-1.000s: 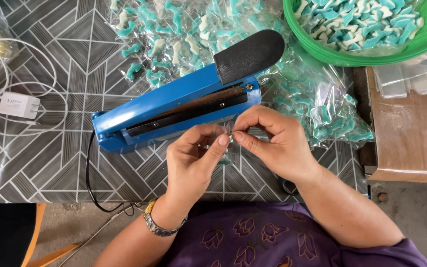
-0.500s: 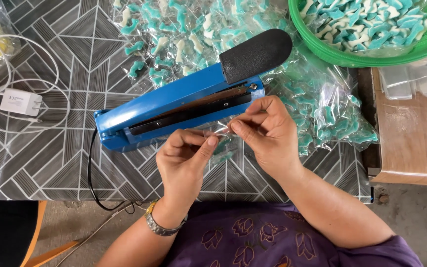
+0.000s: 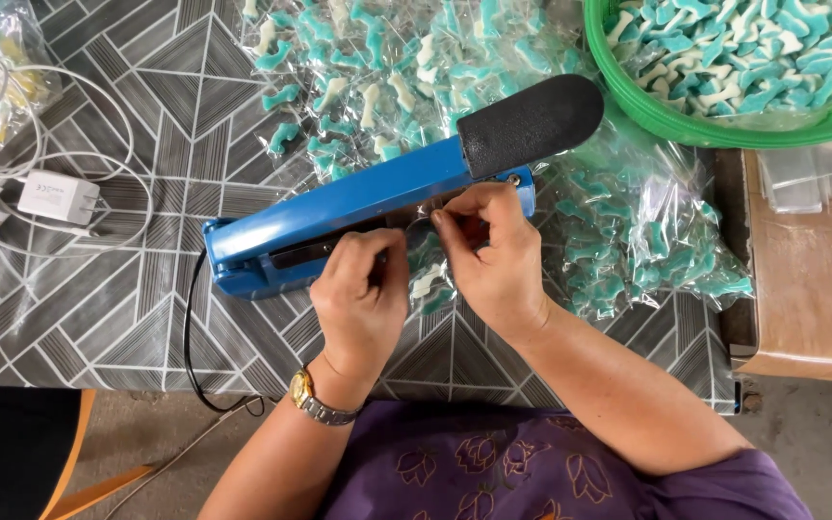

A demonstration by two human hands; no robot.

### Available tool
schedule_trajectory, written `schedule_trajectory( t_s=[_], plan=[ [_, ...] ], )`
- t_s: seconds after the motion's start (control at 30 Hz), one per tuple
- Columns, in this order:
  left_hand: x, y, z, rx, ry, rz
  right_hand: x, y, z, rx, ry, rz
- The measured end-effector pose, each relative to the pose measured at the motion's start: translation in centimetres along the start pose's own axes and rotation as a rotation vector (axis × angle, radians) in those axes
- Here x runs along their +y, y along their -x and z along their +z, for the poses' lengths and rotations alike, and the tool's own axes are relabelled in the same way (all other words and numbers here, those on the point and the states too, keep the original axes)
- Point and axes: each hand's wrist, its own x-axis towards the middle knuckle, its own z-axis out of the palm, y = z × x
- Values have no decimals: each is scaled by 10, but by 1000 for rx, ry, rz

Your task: The person picks up a small blue and white candy from a bowl, places it into a small plastic bag, and then uses a blue heat sealer to seal the bag. The person repeats this process for multiple candies, arranging the sealed bags on the table.

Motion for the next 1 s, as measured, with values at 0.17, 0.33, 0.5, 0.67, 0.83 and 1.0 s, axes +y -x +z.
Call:
schedule_trajectory(
  t_s=[0.17,0.33,0.5,0.67,0.83,1.0],
  plan=[
    [-2,0,-3,-39,-463,317,8,-1,1,12,156,-101],
    [5,-5,-4,-38,-696,403,5,-8,2,-21,309,-233],
    [10,-1,-5,-88,-689,307,8,-9,-1,-24,441,-363],
    [9,-1,-9,-132,-600,228,-18,-4,-5,-107,503,-604],
    [9,1,-17,-179,-531,192,-16,0,-5,-166,512,-596],
    [-13,29,-27,-187,-452,102,-7,5,-7,-303,597,-540]
  ],
)
